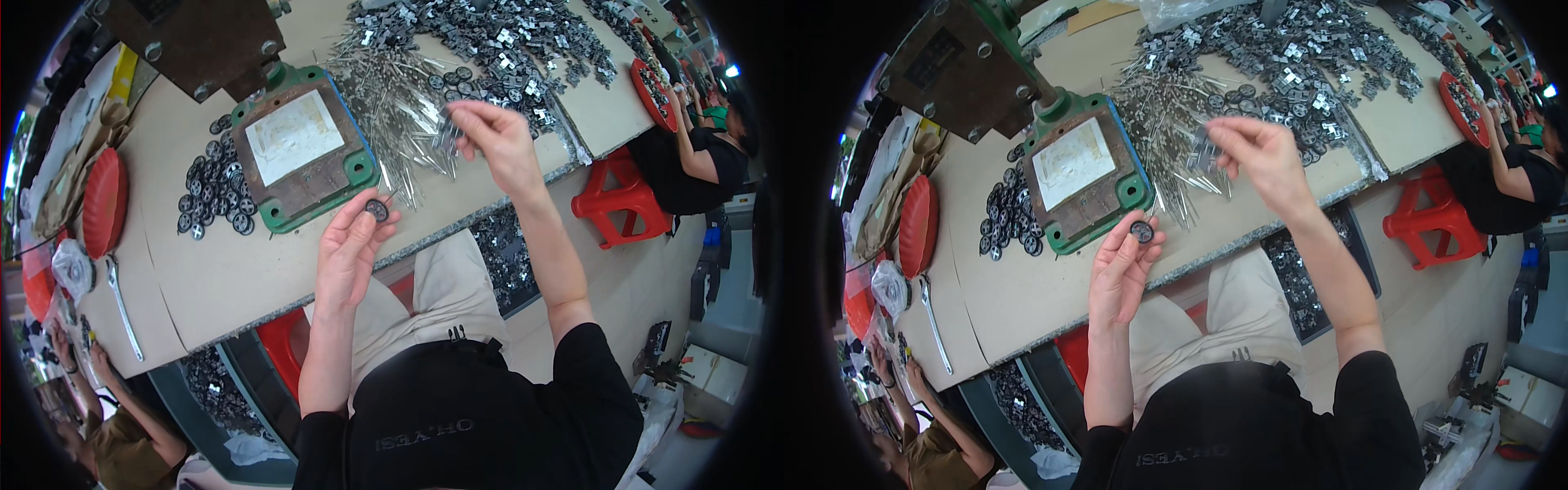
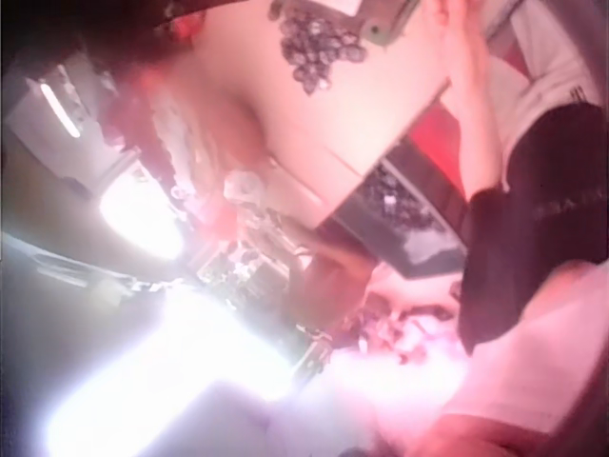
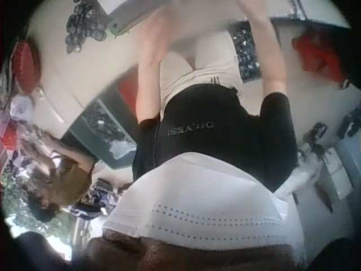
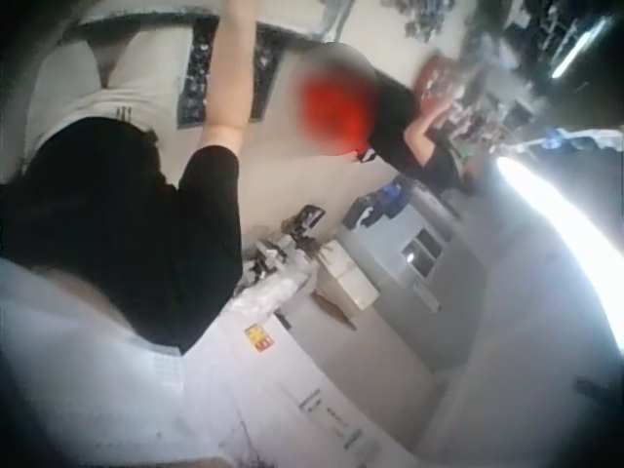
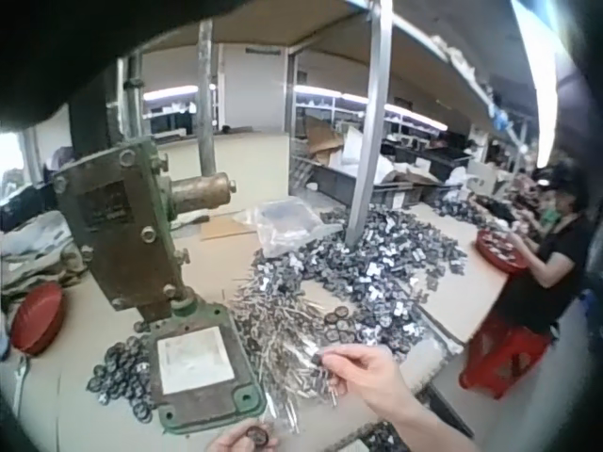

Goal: The person assembles components by inserting pins and metal brackets into circular pieces by hand, then places the assembled parts into a press machine and presses them using a hand lever.

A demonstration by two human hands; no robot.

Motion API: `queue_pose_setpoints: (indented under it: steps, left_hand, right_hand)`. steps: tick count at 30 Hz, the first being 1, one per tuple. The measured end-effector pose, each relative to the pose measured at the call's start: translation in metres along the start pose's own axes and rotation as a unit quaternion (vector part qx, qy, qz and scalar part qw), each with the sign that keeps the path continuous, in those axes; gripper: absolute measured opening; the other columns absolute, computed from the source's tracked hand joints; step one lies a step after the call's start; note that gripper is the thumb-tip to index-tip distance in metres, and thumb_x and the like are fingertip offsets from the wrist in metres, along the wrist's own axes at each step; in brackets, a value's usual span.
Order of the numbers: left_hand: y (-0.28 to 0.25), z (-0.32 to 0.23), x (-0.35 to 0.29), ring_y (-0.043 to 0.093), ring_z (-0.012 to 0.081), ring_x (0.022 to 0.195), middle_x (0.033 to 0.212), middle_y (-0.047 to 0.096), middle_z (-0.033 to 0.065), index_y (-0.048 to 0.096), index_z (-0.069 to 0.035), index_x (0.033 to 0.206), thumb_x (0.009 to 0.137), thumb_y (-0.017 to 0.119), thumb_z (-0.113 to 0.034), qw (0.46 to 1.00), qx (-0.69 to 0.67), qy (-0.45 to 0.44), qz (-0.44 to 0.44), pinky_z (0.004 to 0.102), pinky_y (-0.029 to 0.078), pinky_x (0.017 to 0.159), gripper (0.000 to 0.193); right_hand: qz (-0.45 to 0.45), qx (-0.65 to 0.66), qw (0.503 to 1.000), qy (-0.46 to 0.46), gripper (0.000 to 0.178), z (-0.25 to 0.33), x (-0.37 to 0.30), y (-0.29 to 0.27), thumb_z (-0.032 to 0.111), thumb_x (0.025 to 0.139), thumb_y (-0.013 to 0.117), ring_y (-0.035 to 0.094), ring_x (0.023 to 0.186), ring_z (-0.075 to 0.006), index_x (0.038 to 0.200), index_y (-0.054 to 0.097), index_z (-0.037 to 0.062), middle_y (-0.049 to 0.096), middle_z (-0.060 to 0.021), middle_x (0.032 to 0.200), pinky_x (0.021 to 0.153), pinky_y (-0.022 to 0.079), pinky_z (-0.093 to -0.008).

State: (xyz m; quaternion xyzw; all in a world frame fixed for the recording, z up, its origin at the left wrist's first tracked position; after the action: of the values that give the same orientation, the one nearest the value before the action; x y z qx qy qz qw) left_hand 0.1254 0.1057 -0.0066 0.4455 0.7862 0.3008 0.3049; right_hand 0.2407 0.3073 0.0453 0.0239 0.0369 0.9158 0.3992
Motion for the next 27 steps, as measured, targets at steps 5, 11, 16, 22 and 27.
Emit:
queue_pose_setpoints:
  steps: [5,11,16,22,27]
  left_hand:
    - [0.006,-0.003,-0.003,0.059,0.0205,0.095,0.112,0.057,0.0146,0.048,0.002,0.121,0.087,0.054,-0.006,0.998,0.06,0.031,-0.015,0.0275,0.048,0.08,0.036]
    - [0.01,-0.001,-0.005,0.06,0.0194,0.092,0.109,0.059,0.0145,0.05,0.003,0.119,0.085,0.057,-0.004,0.987,0.151,0.051,-0.027,0.0274,0.047,0.08,0.036]
    - [0.011,0.001,-0.004,0.06,0.0188,0.092,0.109,0.06,0.014,0.051,0.004,0.119,0.085,0.057,-0.004,0.981,0.182,0.06,-0.029,0.0275,0.048,0.08,0.035]
    - [0.013,0.002,-0.005,0.06,0.0178,0.091,0.107,0.06,0.0129,0.052,0.004,0.117,0.084,0.056,0.001,0.972,0.217,0.084,-0.025,0.0263,0.047,0.081,0.033]
    - [0.01,0.002,-0.005,0.06,0.0173,0.091,0.106,0.061,0.0122,0.053,0.004,0.117,0.084,0.056,0.001,0.974,0.21,0.082,-0.026,0.0261,0.047,0.081,0.033]
  right_hand:
    - [0.062,-0.058,0.996,0.013,0.017,0.004,-0.022,0.016,0.011,0.085,0.059,0.057,0.067,-0.0054,0.094,0.066,-0.0012,0.065,-0.0047,0.084,0.055,0.048,-0.0188]
    - [0.148,-0.213,0.965,-0.028,0.013,0.012,-0.024,0.018,0.009,0.083,0.06,0.056,0.061,-0.0065,0.09,0.067,0.0005,0.063,-0.004,0.078,0.055,0.049,-0.0193]
    - [0.159,-0.272,0.948,-0.055,0.012,0.02,-0.026,0.019,0.008,0.08,0.062,0.056,0.058,-0.0085,0.087,0.067,0.0001,0.063,-0.0069,0.073,0.051,0.045,-0.0214]
    - [0.151,-0.314,0.933,-0.093,0.013,0.021,-0.027,0.018,0.009,0.079,0.063,0.053,0.054,-0.0095,0.087,0.067,0.0004,0.062,-0.0074,0.069,0.049,0.04,-0.0228]
    - [0.152,-0.318,0.932,-0.081,0.013,0.022,-0.026,0.019,0.01,0.079,0.063,0.052,0.054,-0.0085,0.087,0.067,0.0001,0.062,-0.0074,0.069,0.049,0.041,-0.0224]
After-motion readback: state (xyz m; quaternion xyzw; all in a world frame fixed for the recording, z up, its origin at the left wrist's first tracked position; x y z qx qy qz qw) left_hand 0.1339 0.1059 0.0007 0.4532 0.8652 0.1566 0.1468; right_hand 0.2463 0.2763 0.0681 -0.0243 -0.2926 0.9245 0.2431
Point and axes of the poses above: each hand's wrist, its own x-axis towards the middle knuckle, its own y-axis out of the palm, z = x × y, the point moved 1 cm from there along x, towards the middle knuckle
